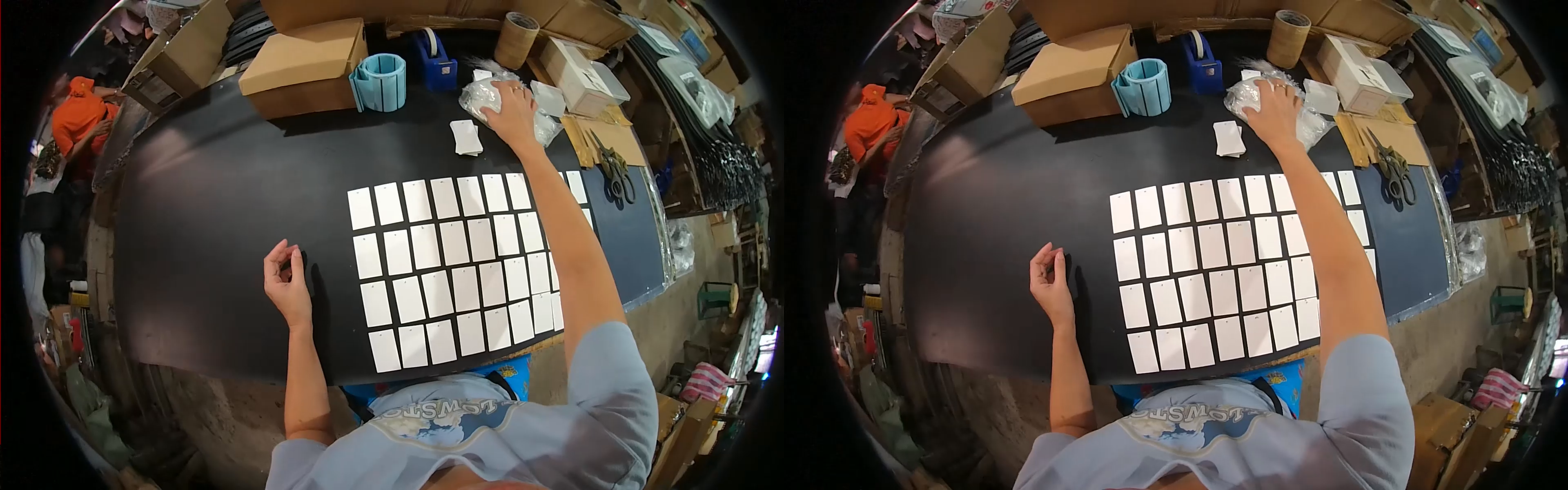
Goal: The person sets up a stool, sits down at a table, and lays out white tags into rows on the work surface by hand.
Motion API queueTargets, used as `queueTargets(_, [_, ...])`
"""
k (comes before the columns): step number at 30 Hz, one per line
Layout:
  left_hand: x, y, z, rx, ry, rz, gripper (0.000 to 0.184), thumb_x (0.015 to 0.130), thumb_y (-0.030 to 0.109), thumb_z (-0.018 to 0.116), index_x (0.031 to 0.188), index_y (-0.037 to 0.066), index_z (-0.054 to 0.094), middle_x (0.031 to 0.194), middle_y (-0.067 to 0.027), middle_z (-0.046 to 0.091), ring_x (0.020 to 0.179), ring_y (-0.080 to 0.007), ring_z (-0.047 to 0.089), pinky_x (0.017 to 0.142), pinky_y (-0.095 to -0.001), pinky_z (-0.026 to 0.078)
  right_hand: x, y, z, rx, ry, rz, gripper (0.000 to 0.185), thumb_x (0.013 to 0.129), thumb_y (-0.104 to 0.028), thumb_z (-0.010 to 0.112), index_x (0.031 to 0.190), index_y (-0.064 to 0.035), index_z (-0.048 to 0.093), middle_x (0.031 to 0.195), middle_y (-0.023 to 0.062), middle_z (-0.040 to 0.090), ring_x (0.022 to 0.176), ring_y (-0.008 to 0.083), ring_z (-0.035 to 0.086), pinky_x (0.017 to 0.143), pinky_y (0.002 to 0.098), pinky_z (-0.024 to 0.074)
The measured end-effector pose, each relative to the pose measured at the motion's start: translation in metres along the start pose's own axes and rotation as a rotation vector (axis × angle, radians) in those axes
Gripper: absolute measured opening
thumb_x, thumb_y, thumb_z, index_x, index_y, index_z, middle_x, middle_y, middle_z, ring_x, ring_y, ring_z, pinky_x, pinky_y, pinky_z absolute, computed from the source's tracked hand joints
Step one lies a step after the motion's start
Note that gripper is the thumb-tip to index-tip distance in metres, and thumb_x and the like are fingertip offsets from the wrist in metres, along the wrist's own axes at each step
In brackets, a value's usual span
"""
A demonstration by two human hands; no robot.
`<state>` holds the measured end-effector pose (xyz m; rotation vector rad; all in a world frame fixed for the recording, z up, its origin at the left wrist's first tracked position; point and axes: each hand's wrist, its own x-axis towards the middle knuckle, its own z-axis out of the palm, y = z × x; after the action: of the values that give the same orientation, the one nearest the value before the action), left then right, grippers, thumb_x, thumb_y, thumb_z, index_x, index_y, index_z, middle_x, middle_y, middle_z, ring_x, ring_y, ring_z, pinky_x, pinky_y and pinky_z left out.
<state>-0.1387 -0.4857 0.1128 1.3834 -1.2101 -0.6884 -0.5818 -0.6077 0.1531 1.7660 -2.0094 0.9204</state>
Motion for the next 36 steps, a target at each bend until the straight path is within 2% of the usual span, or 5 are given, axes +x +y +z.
queueTargets(3, [0.0, -0.001, 0.0, -0.008, -0.001, -0.016, 0.021, 0.092, 0.008, 0.063, 0.112, 0.003, 0.062, 0.096, -0.0018, 0.066, 0.086, -0.008, 0.059, 0.071, -0.0219, 0.044, -0.008, 0.006, 0.0, -0.273, -0.14, 0.083, 0.076, 0.069, -0.026, 0.08, 0.136, -0.0147, 0.045, 0.127, 0.0195, 0.054, 0.119, 0.0383, 0.047, 0.094, 0.0553, 0.0357])
queueTargets(7, [0.0, 0.0, 0.0, 0.001, -0.005, -0.024, 0.02, 0.092, 0.007, 0.062, 0.112, 0.003, 0.062, 0.093, -0.0018, 0.065, 0.085, -0.0078, 0.059, 0.07, -0.0215, 0.044, -0.02, 0.021, 0.008, -0.21, -0.188, 0.144, 0.076, 0.069, -0.024, 0.078, 0.136, -0.0146, 0.042, 0.123, 0.0186, 0.055, 0.114, 0.0378, 0.052, 0.09, 0.0538, 0.0404])
queueTargets(21, [-0.002, 0.0, -0.001, -0.058, -0.049, -0.035, 0.021, 0.094, 0.005, 0.058, 0.115, 0.001, 0.06, 0.092, -0.0045, 0.066, 0.086, -0.0098, 0.062, 0.078, -0.0226, 0.047, -0.028, 0.04, -0.003, -0.31, -0.076, -0.152, 0.04, 0.076, -0.005, 0.061, 0.115, -0.01, 0.056, 0.092, 0.0118, 0.066, 0.092, 0.0312, 0.061, 0.08, 0.0431, 0.0483])
queueTargets(28, [-0.003, 0.002, 0.0, -0.042, -0.041, -0.05, 0.022, 0.095, 0.009, 0.058, 0.116, 0.002, 0.06, 0.092, -0.0036, 0.066, 0.089, -0.0101, 0.063, 0.078, -0.0237, 0.045, -0.032, 0.041, -0.011, -0.288, -0.05, -0.174, 0.038, 0.077, -0.001, 0.059, 0.114, -0.0101, 0.058, 0.092, 0.0103, 0.067, 0.093, 0.0283, 0.061, 0.081, 0.0405, 0.0475])
queueTargets(36, [-0.001, 0.001, 0.001, -0.002, -0.028, -0.049, 0.018, 0.095, 0.004, 0.056, 0.112, -0.001, 0.059, 0.092, -0.0053, 0.065, 0.087, -0.0107, 0.063, 0.08, -0.0235, 0.048, 0.029, 0.042, -0.044, -0.029, -0.105, 0.018, 0.042, 0.069, -0.033, 0.076, 0.108, -0.0188, 0.069, 0.11, 0.0157, 0.061, 0.108, 0.034, 0.054, 0.092, 0.0431, 0.0449])
